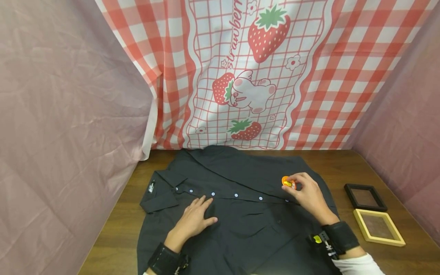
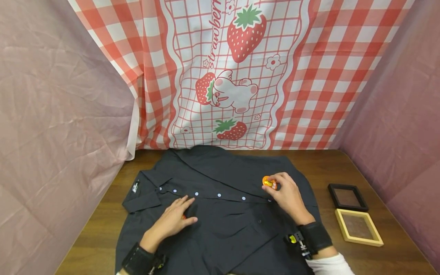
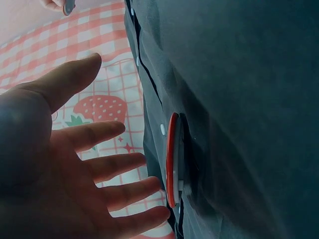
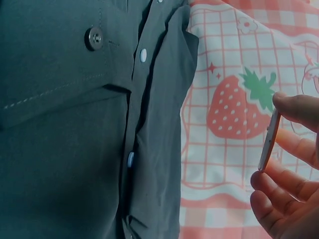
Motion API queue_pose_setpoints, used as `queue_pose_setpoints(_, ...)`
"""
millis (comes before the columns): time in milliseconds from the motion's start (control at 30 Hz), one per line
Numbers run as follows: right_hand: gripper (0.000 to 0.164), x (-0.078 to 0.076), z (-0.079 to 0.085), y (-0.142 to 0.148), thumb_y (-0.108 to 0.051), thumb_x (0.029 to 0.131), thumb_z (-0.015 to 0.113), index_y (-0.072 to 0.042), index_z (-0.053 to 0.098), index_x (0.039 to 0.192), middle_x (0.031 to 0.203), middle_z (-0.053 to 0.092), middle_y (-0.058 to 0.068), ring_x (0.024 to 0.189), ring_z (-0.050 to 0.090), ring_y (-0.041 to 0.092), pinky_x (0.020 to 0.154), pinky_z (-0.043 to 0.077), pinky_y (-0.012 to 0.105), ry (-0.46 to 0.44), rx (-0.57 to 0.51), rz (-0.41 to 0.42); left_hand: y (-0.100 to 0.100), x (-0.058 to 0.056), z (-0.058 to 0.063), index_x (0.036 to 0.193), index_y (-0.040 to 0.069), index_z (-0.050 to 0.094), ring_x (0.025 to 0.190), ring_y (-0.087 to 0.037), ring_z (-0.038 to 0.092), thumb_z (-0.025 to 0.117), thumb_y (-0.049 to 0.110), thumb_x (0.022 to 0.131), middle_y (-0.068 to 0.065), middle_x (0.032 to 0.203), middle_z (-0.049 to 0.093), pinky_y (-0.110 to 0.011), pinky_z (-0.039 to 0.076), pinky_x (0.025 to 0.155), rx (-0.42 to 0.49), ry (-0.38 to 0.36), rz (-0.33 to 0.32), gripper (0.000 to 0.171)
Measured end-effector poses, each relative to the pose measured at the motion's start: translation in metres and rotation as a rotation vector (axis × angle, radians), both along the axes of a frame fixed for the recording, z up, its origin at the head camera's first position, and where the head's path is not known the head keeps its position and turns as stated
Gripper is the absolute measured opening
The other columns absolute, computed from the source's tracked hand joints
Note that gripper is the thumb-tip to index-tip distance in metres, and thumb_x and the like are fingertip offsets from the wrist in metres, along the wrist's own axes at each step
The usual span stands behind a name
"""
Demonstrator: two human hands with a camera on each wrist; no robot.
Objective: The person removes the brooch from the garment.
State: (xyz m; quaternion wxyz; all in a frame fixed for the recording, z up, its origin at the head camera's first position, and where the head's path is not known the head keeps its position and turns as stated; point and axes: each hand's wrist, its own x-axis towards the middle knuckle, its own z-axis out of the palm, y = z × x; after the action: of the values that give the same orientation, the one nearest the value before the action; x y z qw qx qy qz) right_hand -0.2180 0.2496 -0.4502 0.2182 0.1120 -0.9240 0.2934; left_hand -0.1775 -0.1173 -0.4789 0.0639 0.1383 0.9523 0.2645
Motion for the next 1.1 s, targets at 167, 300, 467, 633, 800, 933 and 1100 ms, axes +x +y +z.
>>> queue_pose_setpoints(167, 0.032, 0.0, -0.001, 0.007, -0.013, 0.075, 0.083, 0.001, 0.071, 0.101, 0.101, 0.063, 0.017, 0.081, 0.057, 0.029, 0.061, 0.041, 0.026, 0.004, -0.004, -0.026, -0.001, 0.001, 0.001, 0.143, 0.007, 0.048, 0.14, -0.048, 0.033, 0.071, 0.037, 0.087, -0.024, 0.151, 0.039, -0.068, 0.03, 0.107, 0.003, -0.01, -0.004, 0.067)
queue_pose_setpoints(300, 0.032, -0.001, 0.0, 0.013, -0.013, 0.075, 0.083, 0.001, 0.071, 0.102, 0.098, 0.062, 0.017, 0.082, 0.058, 0.029, 0.062, 0.042, 0.027, 0.01, -0.008, -0.023, 0.0, 0.001, 0.002, 0.142, 0.007, 0.049, 0.14, -0.047, 0.033, 0.071, 0.035, 0.087, -0.021, 0.151, 0.041, -0.068, 0.03, 0.107, 0.007, -0.012, -0.006, 0.066)
queue_pose_setpoints(467, 0.031, -0.001, 0.002, 0.02, -0.013, 0.076, 0.083, 0.001, 0.07, 0.101, 0.098, 0.063, 0.016, 0.085, 0.06, 0.029, 0.064, 0.043, 0.027, 0.013, -0.013, -0.026, 0.0, 0.001, 0.002, 0.142, 0.008, 0.049, 0.141, -0.047, 0.032, 0.072, 0.035, 0.086, -0.02, 0.151, 0.041, -0.069, 0.029, 0.107, 0.0, -0.017, -0.005, 0.066)
queue_pose_setpoints(633, 0.032, 0.001, 0.005, 0.029, -0.013, 0.076, 0.083, 0.001, 0.07, 0.102, 0.096, 0.062, 0.016, 0.083, 0.06, 0.03, 0.06, 0.039, 0.024, 0.006, -0.011, -0.052, 0.0, 0.002, 0.002, 0.142, 0.007, 0.048, 0.14, -0.049, 0.033, 0.074, 0.036, 0.084, -0.023, 0.151, 0.041, -0.069, 0.03, 0.106, -0.013, -0.023, -0.006, 0.069)
queue_pose_setpoints(800, 0.032, 0.003, 0.008, 0.039, -0.013, 0.076, 0.082, 0.002, 0.07, 0.102, 0.098, 0.061, 0.017, 0.082, 0.058, 0.029, 0.059, 0.039, 0.024, 0.003, 0.0, -0.074, 0.0, 0.002, 0.003, 0.142, 0.006, 0.049, 0.139, -0.05, 0.033, 0.074, 0.036, 0.084, -0.025, 0.15, 0.04, -0.069, 0.03, 0.106, -0.013, -0.021, -0.011, 0.069)
queue_pose_setpoints(933, 0.033, 0.005, 0.009, 0.046, -0.012, 0.076, 0.082, 0.002, 0.07, 0.103, 0.1, 0.061, 0.019, 0.083, 0.057, 0.03, 0.06, 0.039, 0.024, 0.002, 0.013, -0.081, 0.0, 0.003, 0.002, 0.142, 0.006, 0.049, 0.139, -0.05, 0.033, 0.074, 0.035, 0.085, -0.025, 0.15, 0.04, -0.069, 0.03, 0.106, -0.011, -0.023, -0.012, 0.069)
queue_pose_setpoints(1100, 0.034, 0.008, 0.01, 0.054, -0.012, 0.076, 0.082, 0.002, 0.07, 0.105, 0.103, 0.061, 0.021, 0.086, 0.059, 0.033, 0.06, 0.039, 0.024, -0.012, 0.027, -0.092, 0.0, 0.003, 0.0, 0.142, 0.006, 0.049, 0.139, -0.05, 0.033, 0.073, 0.035, 0.085, -0.025, 0.151, 0.04, -0.069, 0.029, 0.106, -0.01, -0.03, -0.01, 0.068)
